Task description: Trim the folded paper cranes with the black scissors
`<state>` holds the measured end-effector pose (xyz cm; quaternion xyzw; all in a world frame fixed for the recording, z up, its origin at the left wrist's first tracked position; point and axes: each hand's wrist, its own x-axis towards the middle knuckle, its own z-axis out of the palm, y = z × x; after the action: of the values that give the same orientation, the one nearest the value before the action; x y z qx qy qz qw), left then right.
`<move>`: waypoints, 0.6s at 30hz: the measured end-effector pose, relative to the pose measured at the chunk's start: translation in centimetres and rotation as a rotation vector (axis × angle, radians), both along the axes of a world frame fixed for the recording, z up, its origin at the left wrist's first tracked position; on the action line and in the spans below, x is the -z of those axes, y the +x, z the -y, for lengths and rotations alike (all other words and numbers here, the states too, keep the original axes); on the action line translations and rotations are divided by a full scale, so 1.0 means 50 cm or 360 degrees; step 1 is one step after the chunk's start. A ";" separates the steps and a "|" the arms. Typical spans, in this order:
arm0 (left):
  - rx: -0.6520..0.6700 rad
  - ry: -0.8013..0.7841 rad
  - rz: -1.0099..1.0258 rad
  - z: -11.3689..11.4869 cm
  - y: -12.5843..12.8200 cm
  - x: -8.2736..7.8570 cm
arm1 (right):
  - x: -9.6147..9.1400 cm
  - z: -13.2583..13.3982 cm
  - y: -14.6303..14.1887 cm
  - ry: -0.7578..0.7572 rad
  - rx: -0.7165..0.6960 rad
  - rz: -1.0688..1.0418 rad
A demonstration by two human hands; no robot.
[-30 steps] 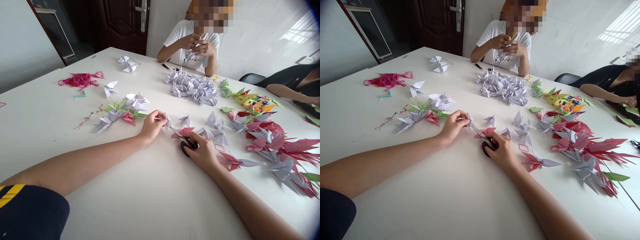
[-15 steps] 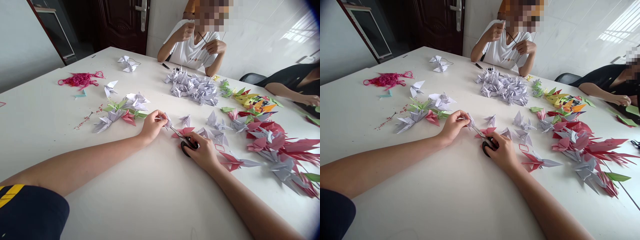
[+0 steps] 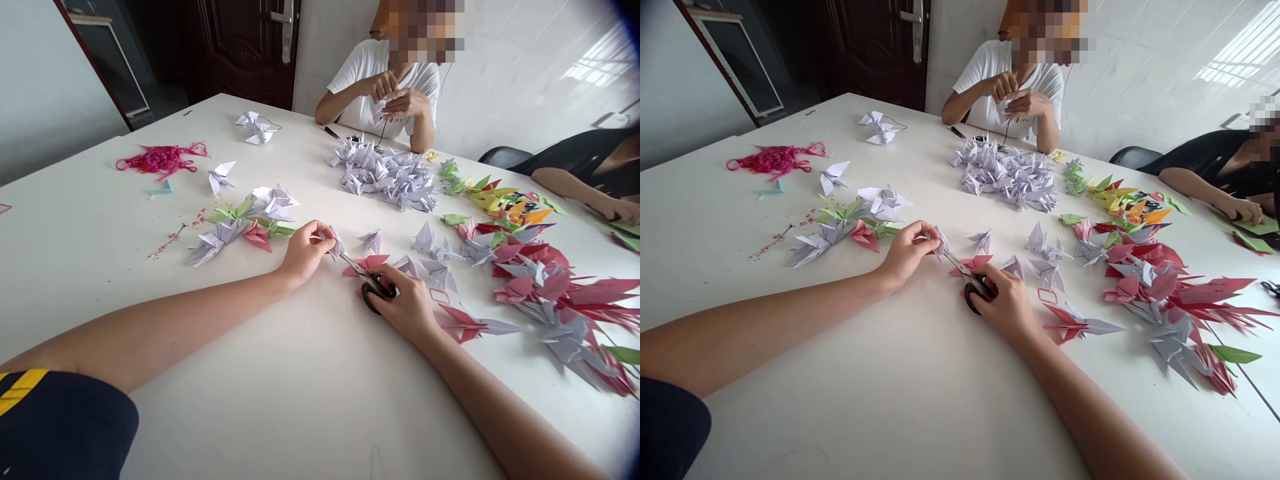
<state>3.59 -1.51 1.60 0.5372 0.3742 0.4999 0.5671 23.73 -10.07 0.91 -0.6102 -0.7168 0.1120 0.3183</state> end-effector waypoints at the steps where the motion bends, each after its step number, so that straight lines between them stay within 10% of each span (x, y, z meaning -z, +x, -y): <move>1: 0.0001 0.0004 -0.0002 0.000 0.000 0.000 | 0.000 0.000 0.000 0.0003 -0.0003 -0.0002; 18: 0.0004 0.0001 -0.0014 0.000 0.000 -0.001 | -0.003 0.000 -0.001 0.0018 -0.0007 0.0002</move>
<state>3.58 -1.53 1.64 0.5400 0.3758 0.4971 0.5658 23.68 -10.07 1.03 -0.6068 -0.7190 0.1082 0.3211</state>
